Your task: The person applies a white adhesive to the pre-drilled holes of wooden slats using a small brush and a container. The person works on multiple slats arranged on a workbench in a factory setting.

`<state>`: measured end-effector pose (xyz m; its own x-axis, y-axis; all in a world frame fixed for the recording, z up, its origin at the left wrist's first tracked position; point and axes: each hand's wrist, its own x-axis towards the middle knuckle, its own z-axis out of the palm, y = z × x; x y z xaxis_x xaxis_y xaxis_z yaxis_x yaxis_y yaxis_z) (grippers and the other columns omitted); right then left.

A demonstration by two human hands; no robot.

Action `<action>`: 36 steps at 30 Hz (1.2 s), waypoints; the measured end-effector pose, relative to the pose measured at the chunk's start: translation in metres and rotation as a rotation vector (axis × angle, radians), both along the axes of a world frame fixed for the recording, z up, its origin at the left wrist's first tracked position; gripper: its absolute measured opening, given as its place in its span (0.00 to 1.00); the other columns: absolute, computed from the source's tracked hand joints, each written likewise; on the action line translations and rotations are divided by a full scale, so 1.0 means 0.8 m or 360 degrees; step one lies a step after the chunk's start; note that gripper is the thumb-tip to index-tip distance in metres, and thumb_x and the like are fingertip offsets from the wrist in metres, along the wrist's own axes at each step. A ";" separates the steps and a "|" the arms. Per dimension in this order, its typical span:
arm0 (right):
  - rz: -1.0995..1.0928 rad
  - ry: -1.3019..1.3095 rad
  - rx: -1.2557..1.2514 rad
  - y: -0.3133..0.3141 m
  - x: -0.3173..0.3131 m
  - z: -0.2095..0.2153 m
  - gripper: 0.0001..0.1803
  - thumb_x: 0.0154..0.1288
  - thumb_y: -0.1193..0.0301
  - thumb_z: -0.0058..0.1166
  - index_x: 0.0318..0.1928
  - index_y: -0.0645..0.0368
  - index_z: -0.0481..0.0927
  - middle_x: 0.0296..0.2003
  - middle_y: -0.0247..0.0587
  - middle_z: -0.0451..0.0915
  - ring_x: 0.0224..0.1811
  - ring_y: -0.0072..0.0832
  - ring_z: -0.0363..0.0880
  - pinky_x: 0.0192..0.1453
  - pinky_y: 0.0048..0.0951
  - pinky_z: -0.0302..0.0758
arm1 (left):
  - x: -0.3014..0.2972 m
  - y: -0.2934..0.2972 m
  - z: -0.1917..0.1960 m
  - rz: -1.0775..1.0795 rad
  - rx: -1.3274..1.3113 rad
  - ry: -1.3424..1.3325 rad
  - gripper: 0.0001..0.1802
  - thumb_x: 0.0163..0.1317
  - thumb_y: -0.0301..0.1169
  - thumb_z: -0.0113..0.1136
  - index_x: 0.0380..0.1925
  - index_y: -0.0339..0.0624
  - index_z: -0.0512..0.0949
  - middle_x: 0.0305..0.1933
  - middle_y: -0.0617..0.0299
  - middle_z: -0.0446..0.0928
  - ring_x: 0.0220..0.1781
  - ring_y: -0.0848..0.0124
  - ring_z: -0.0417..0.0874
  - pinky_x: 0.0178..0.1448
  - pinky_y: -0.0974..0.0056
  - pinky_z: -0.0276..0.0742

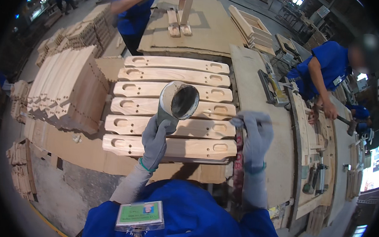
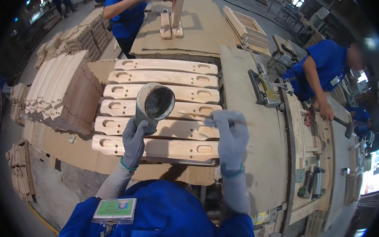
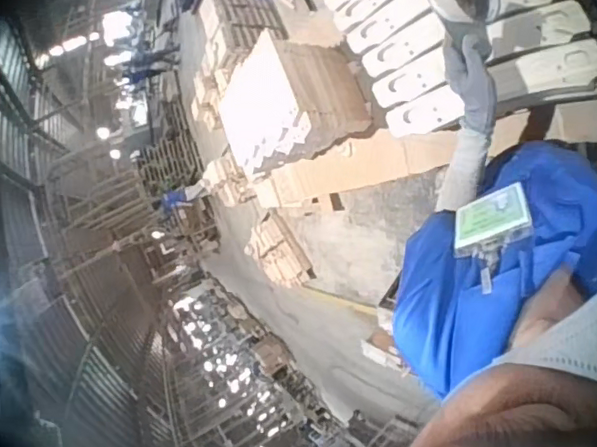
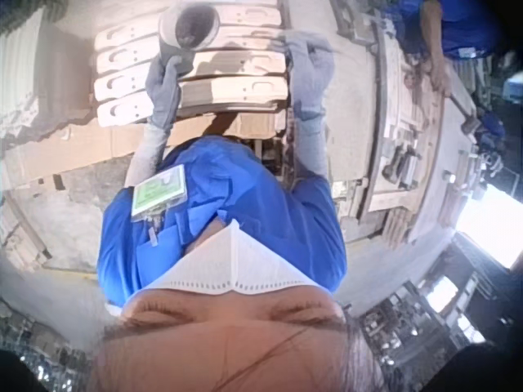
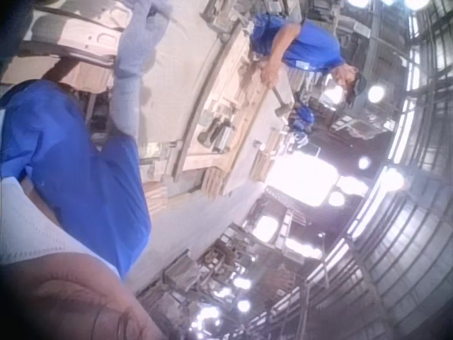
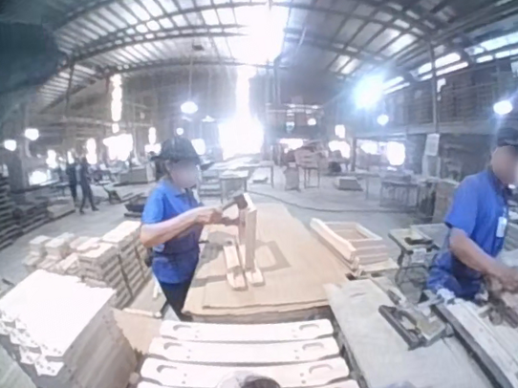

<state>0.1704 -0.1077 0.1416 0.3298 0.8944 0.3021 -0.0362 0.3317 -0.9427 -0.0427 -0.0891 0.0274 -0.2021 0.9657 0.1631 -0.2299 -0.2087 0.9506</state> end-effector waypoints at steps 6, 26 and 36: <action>-0.0018 -0.0613 -0.0348 0.067 0.039 -0.069 0.11 0.60 0.71 0.58 0.30 0.68 0.75 0.29 0.40 0.79 0.28 0.21 0.80 0.29 0.20 0.76 | 0.005 0.005 -0.083 0.0068 -0.0128 0.0571 0.18 0.61 0.32 0.53 0.50 0.36 0.73 0.36 0.53 0.80 0.36 0.65 0.82 0.40 0.63 0.77; 0.0024 -0.1134 -0.0408 0.133 0.025 -0.097 0.11 0.60 0.69 0.58 0.29 0.66 0.76 0.21 0.40 0.79 0.23 0.21 0.80 0.27 0.22 0.74 | 0.006 0.005 -0.088 0.0199 -0.0132 0.0762 0.14 0.62 0.29 0.53 0.46 0.33 0.73 0.35 0.54 0.80 0.35 0.68 0.82 0.39 0.66 0.75; -0.0064 -0.1431 -0.0248 0.145 0.036 -0.117 0.11 0.60 0.70 0.57 0.28 0.67 0.76 0.22 0.40 0.79 0.22 0.22 0.79 0.27 0.23 0.74 | 0.007 0.004 -0.092 0.0235 -0.0073 0.0770 0.16 0.61 0.32 0.53 0.48 0.37 0.73 0.36 0.50 0.80 0.36 0.58 0.81 0.40 0.60 0.76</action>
<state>0.1992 0.0081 0.0480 0.0602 0.9396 0.3368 0.7426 0.1833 -0.6442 -0.0370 -0.0857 -0.0459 -0.2487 0.9409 0.2299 0.2677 -0.1613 0.9499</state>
